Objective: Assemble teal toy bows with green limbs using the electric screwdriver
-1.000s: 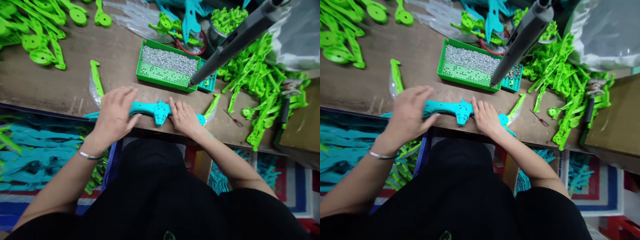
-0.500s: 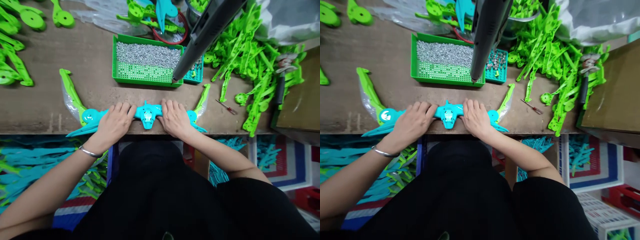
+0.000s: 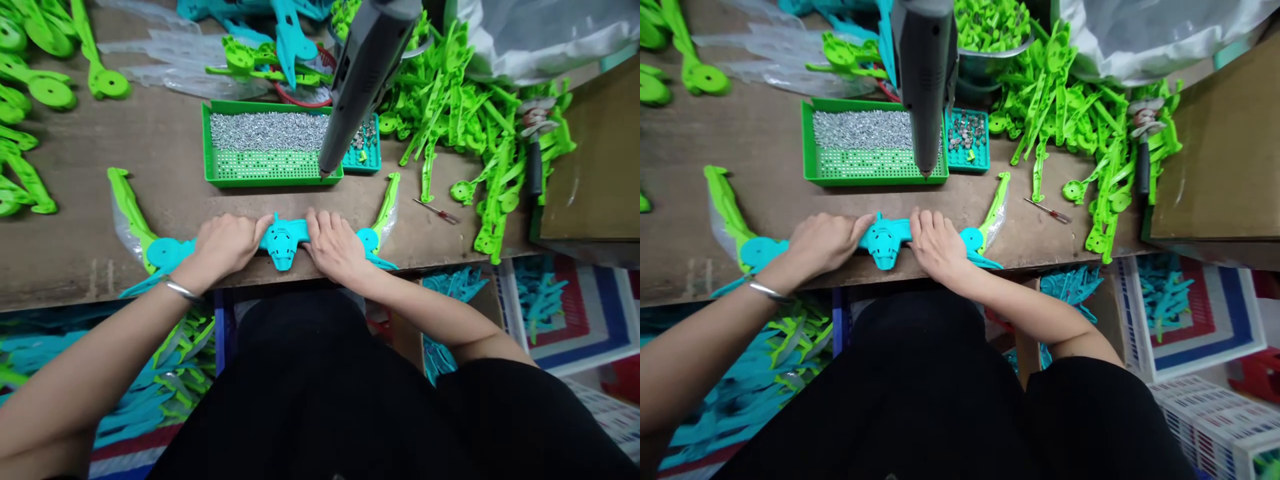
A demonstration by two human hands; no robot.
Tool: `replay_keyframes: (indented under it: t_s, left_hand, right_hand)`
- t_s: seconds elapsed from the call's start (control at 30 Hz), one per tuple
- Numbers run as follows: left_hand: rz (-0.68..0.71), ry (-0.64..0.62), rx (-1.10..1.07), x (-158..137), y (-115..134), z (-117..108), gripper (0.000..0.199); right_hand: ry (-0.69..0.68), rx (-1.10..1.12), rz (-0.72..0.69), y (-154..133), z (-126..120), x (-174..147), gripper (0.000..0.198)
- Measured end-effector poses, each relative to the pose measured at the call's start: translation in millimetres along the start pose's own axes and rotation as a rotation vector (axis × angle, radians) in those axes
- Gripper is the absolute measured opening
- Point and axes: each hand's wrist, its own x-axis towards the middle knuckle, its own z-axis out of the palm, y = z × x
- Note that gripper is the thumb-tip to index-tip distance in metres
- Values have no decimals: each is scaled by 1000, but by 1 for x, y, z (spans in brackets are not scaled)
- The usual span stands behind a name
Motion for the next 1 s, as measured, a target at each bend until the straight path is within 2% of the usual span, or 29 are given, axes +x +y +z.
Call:
replay_keyframes:
  t_s: [0.1,0.17,0.27,0.33,0.4,0.5,0.53,0.6,0.7,0.73,0.77,0.87,0.9,0.93,1.0]
  left_hand:
    - [71,-43,30,-2,3,-3,79]
    - [109,-94,36,-2,0,-6,79]
    - [90,-129,51,2,-4,-10,82]
    - [66,-127,58,6,-6,-12,83]
    - [63,-133,59,11,-8,-13,82]
    - [100,-132,46,16,-14,-13,74]
    - [114,-109,29,14,-15,-12,69]
    - [113,17,-62,5,-13,-8,58]
    - [27,319,-407,-28,9,4,44]
    - [-17,368,-578,-41,22,9,41]
    - [-66,361,-764,-52,38,14,40]
    - [-137,-184,-1431,-72,86,28,49]
    - [-177,-290,-1591,-71,101,31,51]
    - [-208,-345,-1719,-68,113,33,51]
    - [-237,-345,-1880,-58,129,34,48]
  right_hand:
    - [-88,139,-22,12,-17,7,62]
    - [-252,364,-56,31,-31,19,56]
    - [-561,744,-60,63,-44,38,36]
    - [-672,892,-22,76,-45,47,25]
    - [-693,975,39,80,-42,51,22]
    - [-656,1045,127,76,-36,51,18]
    - [-639,1058,142,74,-35,50,15]
    - [-610,1067,150,72,-34,49,11]
    - [-587,1079,133,74,-32,50,9]
    - [-586,1083,128,75,-32,50,9]
    - [-588,1085,128,75,-31,51,10]
    - [-605,1080,139,74,-32,52,11]
    - [-613,1078,140,73,-33,52,11]
    - [-617,1078,137,71,-35,52,10]
    - [-611,1074,135,69,-37,52,9]
